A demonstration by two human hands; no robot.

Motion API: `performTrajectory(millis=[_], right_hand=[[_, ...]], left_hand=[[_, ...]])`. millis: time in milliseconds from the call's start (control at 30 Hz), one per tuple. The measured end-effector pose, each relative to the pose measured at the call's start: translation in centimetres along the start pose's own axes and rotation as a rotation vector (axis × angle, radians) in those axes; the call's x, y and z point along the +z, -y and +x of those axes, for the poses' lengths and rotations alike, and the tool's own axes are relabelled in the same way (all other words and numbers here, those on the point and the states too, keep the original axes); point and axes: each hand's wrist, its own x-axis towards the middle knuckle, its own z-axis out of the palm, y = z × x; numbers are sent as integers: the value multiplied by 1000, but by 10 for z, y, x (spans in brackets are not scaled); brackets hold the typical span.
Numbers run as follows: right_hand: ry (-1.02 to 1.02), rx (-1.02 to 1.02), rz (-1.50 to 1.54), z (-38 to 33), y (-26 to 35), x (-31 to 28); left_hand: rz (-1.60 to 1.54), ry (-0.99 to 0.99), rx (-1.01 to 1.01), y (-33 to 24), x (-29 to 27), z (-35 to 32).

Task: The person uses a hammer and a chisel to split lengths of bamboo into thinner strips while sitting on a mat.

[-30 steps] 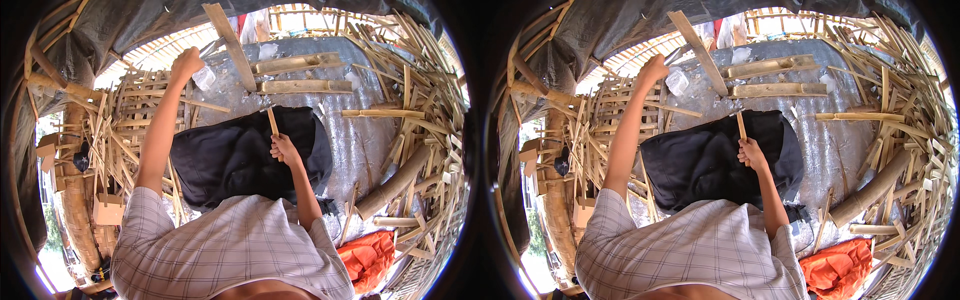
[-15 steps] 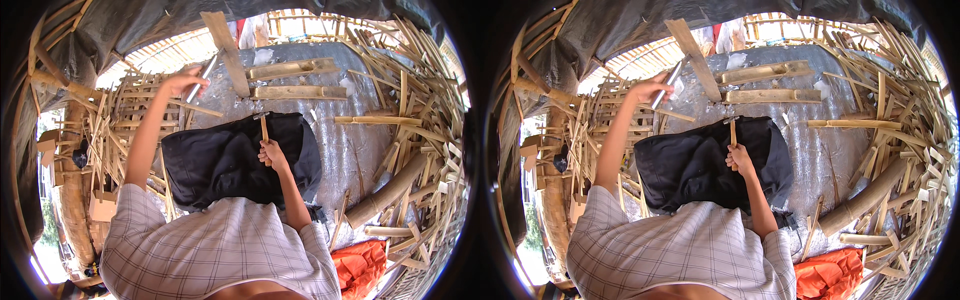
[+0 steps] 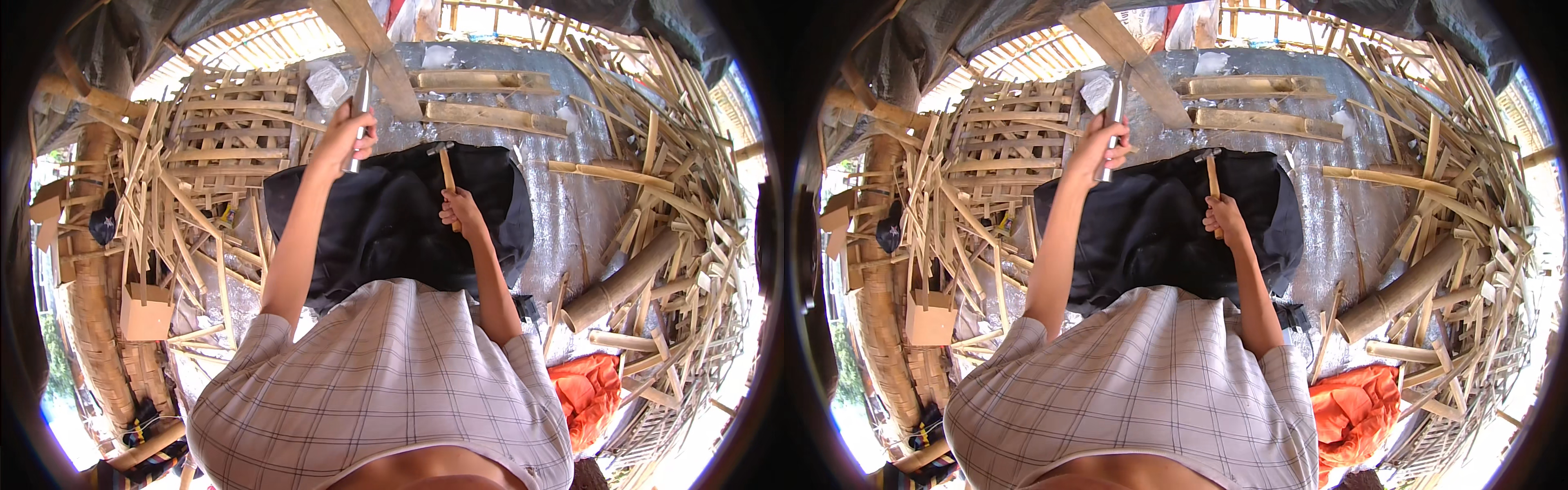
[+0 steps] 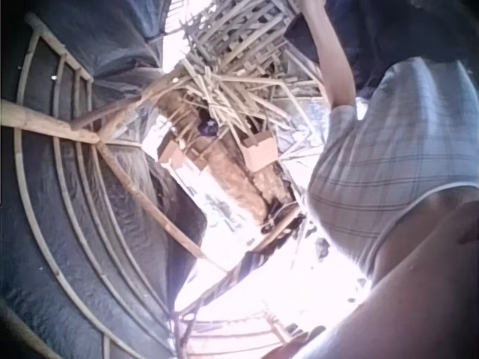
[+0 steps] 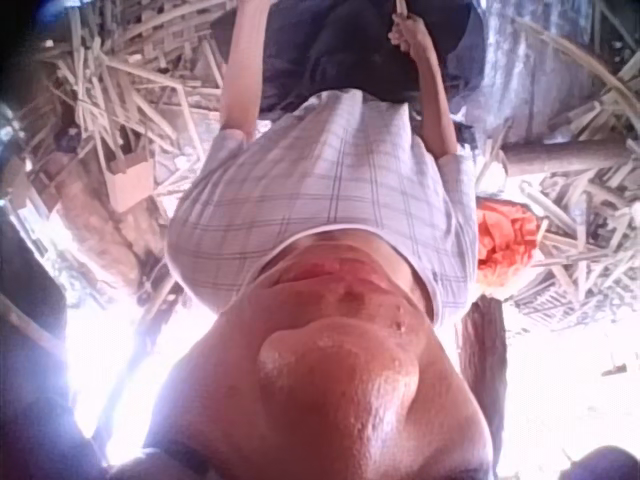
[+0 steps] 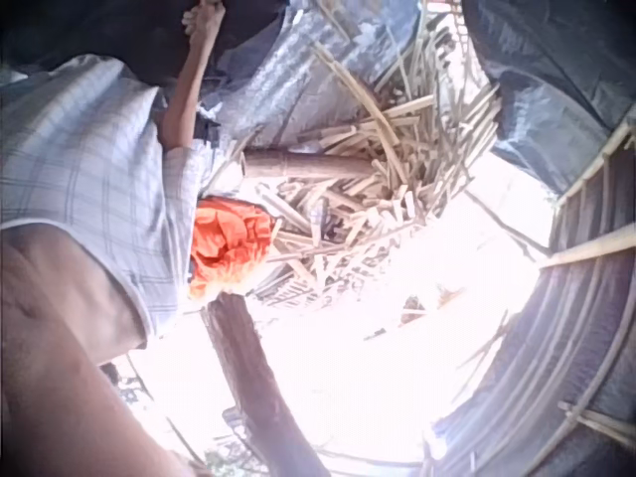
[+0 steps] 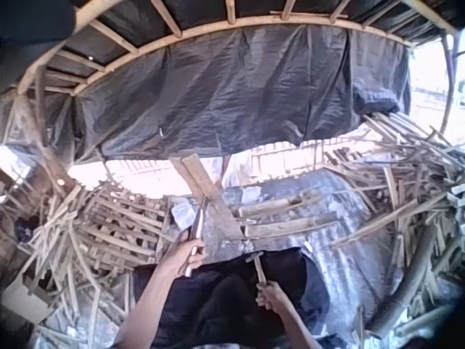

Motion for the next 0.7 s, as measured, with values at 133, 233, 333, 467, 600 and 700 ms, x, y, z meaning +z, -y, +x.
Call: performTrajectory(millis=[133,233,333,467,600,700], right_hand=[[-108,91,-152,-29,32,27],[-108,-20,-300,-47,69,44],[-133,-286,-446,-89,131,87],[-268,-783,-689,-135,206,153],[-409,-1179,-975,-125,209,172],[-451,-1092,-1253,-100,183,150]], left_hand=[[-15,-48,0,17,-4,-6],[-117,-74,5,33,-3,-4],[-174,-62,56,32,16,-2],[-229,-22,75,30,32,12],[-273,-7,78,34,39,23],[-280,-9,88,34,41,26]])
